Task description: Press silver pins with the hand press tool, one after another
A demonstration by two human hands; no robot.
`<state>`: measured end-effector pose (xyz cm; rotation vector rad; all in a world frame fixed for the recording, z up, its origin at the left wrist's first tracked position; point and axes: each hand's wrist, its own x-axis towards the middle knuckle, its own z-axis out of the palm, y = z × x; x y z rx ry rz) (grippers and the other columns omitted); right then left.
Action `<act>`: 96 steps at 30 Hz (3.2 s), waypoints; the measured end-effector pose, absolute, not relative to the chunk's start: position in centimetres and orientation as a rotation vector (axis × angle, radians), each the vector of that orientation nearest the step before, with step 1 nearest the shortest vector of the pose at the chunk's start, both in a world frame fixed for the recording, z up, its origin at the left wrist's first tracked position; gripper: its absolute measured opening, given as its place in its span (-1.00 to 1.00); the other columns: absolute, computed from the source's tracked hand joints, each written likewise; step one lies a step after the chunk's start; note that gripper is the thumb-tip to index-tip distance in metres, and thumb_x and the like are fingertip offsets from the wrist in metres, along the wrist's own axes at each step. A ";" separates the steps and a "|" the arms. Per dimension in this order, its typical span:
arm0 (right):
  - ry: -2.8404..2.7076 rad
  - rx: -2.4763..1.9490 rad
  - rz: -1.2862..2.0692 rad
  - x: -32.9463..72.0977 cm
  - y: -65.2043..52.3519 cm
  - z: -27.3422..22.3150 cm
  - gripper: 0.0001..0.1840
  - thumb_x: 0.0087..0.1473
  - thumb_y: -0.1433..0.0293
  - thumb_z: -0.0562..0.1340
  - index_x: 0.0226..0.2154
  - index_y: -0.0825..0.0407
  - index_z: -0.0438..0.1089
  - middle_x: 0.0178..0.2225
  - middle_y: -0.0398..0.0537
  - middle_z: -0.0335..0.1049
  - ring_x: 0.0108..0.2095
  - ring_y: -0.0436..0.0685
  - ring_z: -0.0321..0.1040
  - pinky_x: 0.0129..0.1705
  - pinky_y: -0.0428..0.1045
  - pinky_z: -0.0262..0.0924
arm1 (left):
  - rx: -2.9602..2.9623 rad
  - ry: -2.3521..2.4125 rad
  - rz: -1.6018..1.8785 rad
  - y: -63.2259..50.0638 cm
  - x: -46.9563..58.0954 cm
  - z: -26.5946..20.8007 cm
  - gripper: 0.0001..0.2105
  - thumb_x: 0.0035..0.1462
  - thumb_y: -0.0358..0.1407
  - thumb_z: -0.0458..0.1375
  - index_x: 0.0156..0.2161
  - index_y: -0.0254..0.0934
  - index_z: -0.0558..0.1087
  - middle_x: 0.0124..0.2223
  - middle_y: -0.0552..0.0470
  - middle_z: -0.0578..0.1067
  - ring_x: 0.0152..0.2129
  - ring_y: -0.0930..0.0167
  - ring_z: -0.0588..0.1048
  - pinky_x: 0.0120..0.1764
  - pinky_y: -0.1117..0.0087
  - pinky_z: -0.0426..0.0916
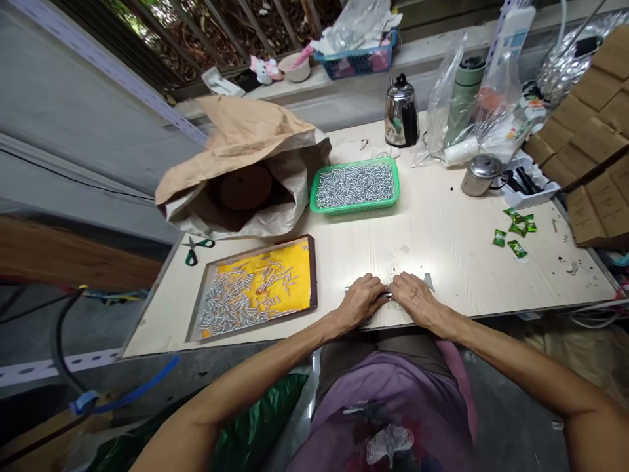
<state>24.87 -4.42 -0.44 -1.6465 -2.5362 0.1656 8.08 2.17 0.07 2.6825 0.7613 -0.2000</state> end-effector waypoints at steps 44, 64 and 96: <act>-2.827 -1.132 0.245 16.4 2.1 -0.7 -0.73 0.11 0.64 0.07 -0.47 0.03 0.34 -0.43 -0.03 0.32 -0.38 0.11 0.31 -0.37 -0.01 0.15 | 2.528 1.727 0.074 8.4 -8.4 0.4 -0.82 0.25 -0.38 0.05 -0.29 -0.27 0.51 -0.27 -0.06 0.43 -0.23 0.32 0.36 -0.21 0.34 0.30; -1.873 -1.577 0.371 28.1 7.3 5.8 -0.66 0.21 0.23 0.07 -0.14 0.01 0.48 -0.22 0.05 0.47 -0.30 0.14 0.40 -0.27 0.05 0.30 | 1.426 1.459 0.383 3.9 -0.3 3.3 -0.83 0.01 -0.28 0.17 -0.38 -0.36 0.53 -0.64 0.16 0.38 -0.74 0.54 0.30 -0.65 0.54 0.17; -2.394 -1.622 0.498 26.1 -2.7 -0.6 -0.62 0.12 0.17 0.21 -0.05 0.01 0.33 -0.03 0.16 0.35 -0.06 0.29 0.31 -0.18 0.11 0.28 | 1.263 1.491 -0.068 3.7 1.8 -0.1 -0.80 0.02 -0.29 0.21 -0.56 -0.34 0.43 -0.77 0.26 0.17 -0.81 0.60 0.09 -0.68 0.53 -0.01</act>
